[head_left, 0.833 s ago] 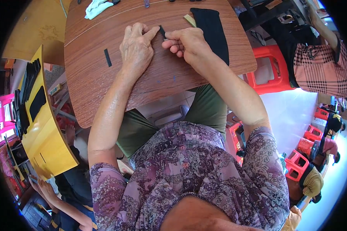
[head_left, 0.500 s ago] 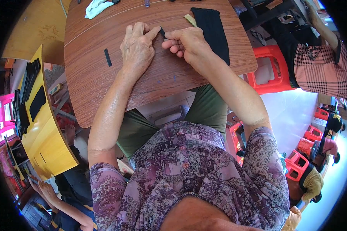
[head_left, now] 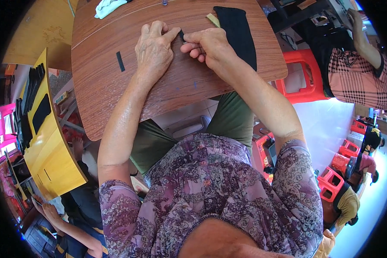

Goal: Assembling textile components by attaching small black strips to a larger base material.

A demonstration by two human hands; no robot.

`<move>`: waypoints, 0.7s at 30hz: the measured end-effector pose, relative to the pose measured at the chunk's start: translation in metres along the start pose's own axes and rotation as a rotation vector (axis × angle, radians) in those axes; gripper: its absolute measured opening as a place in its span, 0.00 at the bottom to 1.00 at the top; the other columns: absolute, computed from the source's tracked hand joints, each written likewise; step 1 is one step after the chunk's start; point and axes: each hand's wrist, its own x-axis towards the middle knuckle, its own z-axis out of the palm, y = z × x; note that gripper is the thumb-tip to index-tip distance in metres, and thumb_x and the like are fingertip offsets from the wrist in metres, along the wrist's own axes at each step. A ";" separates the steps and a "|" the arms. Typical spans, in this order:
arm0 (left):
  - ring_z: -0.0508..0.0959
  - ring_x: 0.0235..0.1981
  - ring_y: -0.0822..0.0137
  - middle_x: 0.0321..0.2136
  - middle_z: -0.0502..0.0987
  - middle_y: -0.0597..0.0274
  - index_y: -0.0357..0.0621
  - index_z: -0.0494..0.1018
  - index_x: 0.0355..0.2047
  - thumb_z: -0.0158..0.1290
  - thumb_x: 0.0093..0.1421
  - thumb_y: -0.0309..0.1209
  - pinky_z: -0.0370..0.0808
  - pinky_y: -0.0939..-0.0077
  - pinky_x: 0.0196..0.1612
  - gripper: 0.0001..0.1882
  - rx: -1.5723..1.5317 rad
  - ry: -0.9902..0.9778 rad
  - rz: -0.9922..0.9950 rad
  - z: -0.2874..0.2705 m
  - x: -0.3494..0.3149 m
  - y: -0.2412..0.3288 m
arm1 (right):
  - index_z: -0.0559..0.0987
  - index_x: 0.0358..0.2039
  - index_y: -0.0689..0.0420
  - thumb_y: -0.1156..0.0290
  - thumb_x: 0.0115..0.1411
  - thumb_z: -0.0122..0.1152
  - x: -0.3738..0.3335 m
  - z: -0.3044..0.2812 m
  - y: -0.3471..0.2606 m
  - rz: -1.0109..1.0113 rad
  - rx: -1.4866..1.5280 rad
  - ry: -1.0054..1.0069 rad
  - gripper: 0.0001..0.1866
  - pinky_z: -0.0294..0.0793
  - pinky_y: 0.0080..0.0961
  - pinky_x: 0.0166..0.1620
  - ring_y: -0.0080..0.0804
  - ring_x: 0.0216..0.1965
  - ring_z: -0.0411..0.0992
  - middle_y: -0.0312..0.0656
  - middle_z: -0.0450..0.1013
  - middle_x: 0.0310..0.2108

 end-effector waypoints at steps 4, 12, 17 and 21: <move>0.70 0.40 0.60 0.37 0.70 0.64 0.54 0.78 0.43 0.49 0.53 0.21 0.73 0.67 0.40 0.19 -0.004 -0.017 -0.009 -0.001 0.003 0.000 | 0.78 0.28 0.64 0.74 0.54 0.61 0.003 -0.002 -0.005 -0.005 -0.071 -0.011 0.06 0.62 0.15 0.13 0.20 0.12 0.67 0.46 0.77 0.21; 0.70 0.40 0.61 0.36 0.70 0.65 0.54 0.78 0.44 0.48 0.55 0.21 0.72 0.68 0.41 0.19 0.002 -0.044 -0.017 -0.002 0.005 -0.004 | 0.78 0.25 0.62 0.72 0.54 0.59 0.005 0.001 -0.020 -0.004 -0.353 -0.107 0.07 0.62 0.15 0.13 0.17 0.11 0.66 0.42 0.77 0.20; 0.70 0.41 0.61 0.36 0.70 0.65 0.55 0.78 0.44 0.48 0.54 0.22 0.72 0.68 0.41 0.19 0.008 -0.039 -0.009 -0.001 0.005 -0.005 | 0.78 0.22 0.60 0.69 0.54 0.60 0.012 -0.001 -0.018 -0.017 -0.420 -0.152 0.09 0.62 0.14 0.13 0.17 0.12 0.66 0.40 0.77 0.19; 0.70 0.40 0.61 0.37 0.70 0.64 0.56 0.79 0.43 0.48 0.55 0.23 0.73 0.68 0.41 0.19 0.008 -0.026 0.003 0.000 0.003 -0.006 | 0.78 0.20 0.60 0.68 0.54 0.60 0.010 0.001 -0.017 -0.018 -0.479 -0.140 0.10 0.62 0.15 0.13 0.18 0.11 0.66 0.40 0.77 0.19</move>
